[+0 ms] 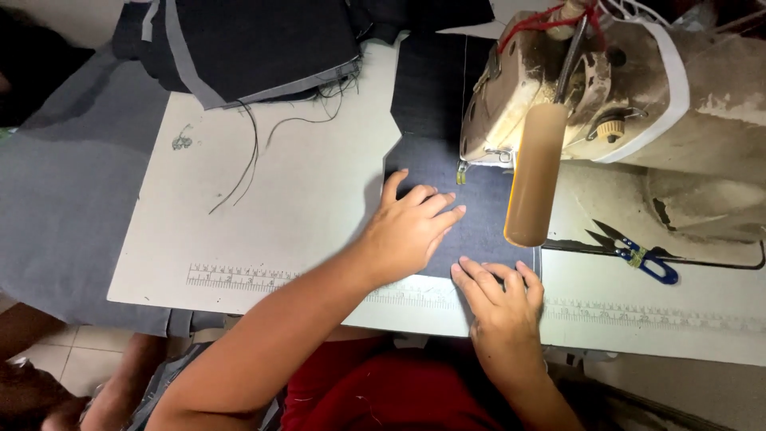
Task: Sewing together pre-cut fabric pieces using an industrial sewing machine.
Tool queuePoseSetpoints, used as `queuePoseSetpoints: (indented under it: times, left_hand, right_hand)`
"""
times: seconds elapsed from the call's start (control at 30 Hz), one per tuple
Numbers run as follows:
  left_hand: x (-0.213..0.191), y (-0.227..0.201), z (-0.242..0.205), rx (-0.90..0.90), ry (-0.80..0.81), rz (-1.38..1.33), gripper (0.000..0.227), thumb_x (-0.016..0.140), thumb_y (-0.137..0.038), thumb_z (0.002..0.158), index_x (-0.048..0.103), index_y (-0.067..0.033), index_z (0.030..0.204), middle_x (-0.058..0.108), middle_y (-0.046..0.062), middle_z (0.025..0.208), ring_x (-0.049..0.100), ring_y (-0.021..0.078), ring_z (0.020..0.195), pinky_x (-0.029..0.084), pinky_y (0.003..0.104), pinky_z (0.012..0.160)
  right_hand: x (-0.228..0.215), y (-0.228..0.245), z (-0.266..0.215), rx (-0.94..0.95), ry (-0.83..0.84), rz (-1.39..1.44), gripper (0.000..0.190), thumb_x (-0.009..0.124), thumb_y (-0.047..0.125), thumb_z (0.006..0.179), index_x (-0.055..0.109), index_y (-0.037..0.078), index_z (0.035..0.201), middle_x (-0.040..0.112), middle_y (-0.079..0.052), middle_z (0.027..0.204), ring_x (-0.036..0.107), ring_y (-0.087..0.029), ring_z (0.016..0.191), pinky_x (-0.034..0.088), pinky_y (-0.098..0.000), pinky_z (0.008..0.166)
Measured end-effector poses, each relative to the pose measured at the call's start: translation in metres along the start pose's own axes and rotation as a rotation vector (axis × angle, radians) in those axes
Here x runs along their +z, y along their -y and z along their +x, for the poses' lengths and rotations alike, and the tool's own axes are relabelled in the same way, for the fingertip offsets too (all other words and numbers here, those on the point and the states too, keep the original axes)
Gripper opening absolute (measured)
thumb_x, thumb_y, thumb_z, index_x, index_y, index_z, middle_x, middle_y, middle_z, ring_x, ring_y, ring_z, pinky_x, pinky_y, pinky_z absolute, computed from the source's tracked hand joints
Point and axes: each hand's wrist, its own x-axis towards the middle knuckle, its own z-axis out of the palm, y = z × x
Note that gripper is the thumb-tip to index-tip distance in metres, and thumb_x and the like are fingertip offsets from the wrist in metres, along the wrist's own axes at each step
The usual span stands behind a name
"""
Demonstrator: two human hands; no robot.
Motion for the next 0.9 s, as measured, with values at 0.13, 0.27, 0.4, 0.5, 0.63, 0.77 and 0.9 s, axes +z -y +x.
queuePoseSetpoints:
  times: [0.13,0.27,0.4,0.5,0.63,0.77,0.9]
  left_hand:
    - [0.003,0.002,-0.001,0.004,0.005,0.016,0.034,0.063,-0.019,0.093,0.073,-0.0203,0.126,0.07,0.0,0.126,0.061,0.0238,0.111,0.033,0.063,0.112]
    - [0.003,0.003,-0.001,-0.013,0.049,0.001,0.04,0.065,-0.018,0.089,0.071,-0.0201,0.129,0.069,0.002,0.13,0.059,0.0247,0.115,0.031,0.064,0.114]
    - [0.003,0.004,0.0,-0.036,0.087,-0.027,0.043,0.059,-0.01,0.091,0.069,-0.0193,0.131,0.068,0.002,0.132,0.059,0.0253,0.117,0.029,0.065,0.115]
    - [0.004,0.005,-0.001,-0.045,0.096,-0.037,0.045,0.055,-0.006,0.091,0.069,-0.0185,0.132,0.068,0.002,0.132,0.059,0.026,0.117,0.028,0.065,0.115]
    - [0.01,0.008,-0.002,-0.062,0.11,-0.026,0.049,0.055,-0.002,0.088,0.068,-0.0191,0.132,0.067,-0.001,0.132,0.058,0.0251,0.117,0.028,0.066,0.115]
    - [0.012,0.01,-0.004,-0.069,0.179,-0.03,0.034,0.059,-0.013,0.095,0.07,-0.0212,0.127,0.069,0.004,0.13,0.057,0.0258,0.128,0.021,0.067,0.115]
    - [0.007,0.009,-0.003,-0.074,0.183,-0.041,0.032,0.058,-0.013,0.095,0.071,-0.0203,0.124,0.069,0.005,0.131,0.057,0.0271,0.128,0.02,0.067,0.115]
  right_hand:
    - [0.008,-0.006,0.007,0.011,0.002,-0.008,0.077,0.054,-0.015,0.06,0.068,0.018,0.128,0.068,0.008,0.133,0.059,-0.022,0.109,0.032,-0.0516,0.113]
    - [0.01,-0.009,0.016,0.023,0.014,-0.009,0.07,0.053,-0.014,0.068,0.068,0.019,0.128,0.069,0.007,0.133,0.059,-0.023,0.109,0.032,-0.0516,0.112]
    - [0.012,-0.012,0.025,0.026,0.005,-0.002,0.074,0.052,-0.017,0.064,0.068,0.017,0.128,0.069,0.004,0.134,0.058,-0.025,0.109,0.034,-0.0485,0.105]
    - [0.014,-0.013,0.03,0.029,0.008,-0.015,0.074,0.052,-0.019,0.067,0.068,0.017,0.129,0.069,0.004,0.135,0.058,-0.026,0.11,0.034,-0.0469,0.1]
    - [0.016,-0.015,0.037,0.043,0.047,-0.077,0.073,0.054,-0.018,0.071,0.067,0.018,0.133,0.067,0.005,0.139,0.058,-0.027,0.111,0.036,-0.0481,0.095]
    - [0.008,-0.01,0.054,0.198,0.296,-0.064,0.061,0.062,-0.01,0.084,0.065,0.022,0.135,0.064,0.005,0.136,0.053,-0.023,0.126,0.034,-0.0513,0.107]
    - [0.015,-0.014,0.053,0.192,0.286,-0.073,0.061,0.062,-0.009,0.084,0.064,0.022,0.137,0.064,0.005,0.138,0.051,-0.023,0.129,0.032,-0.0514,0.111]
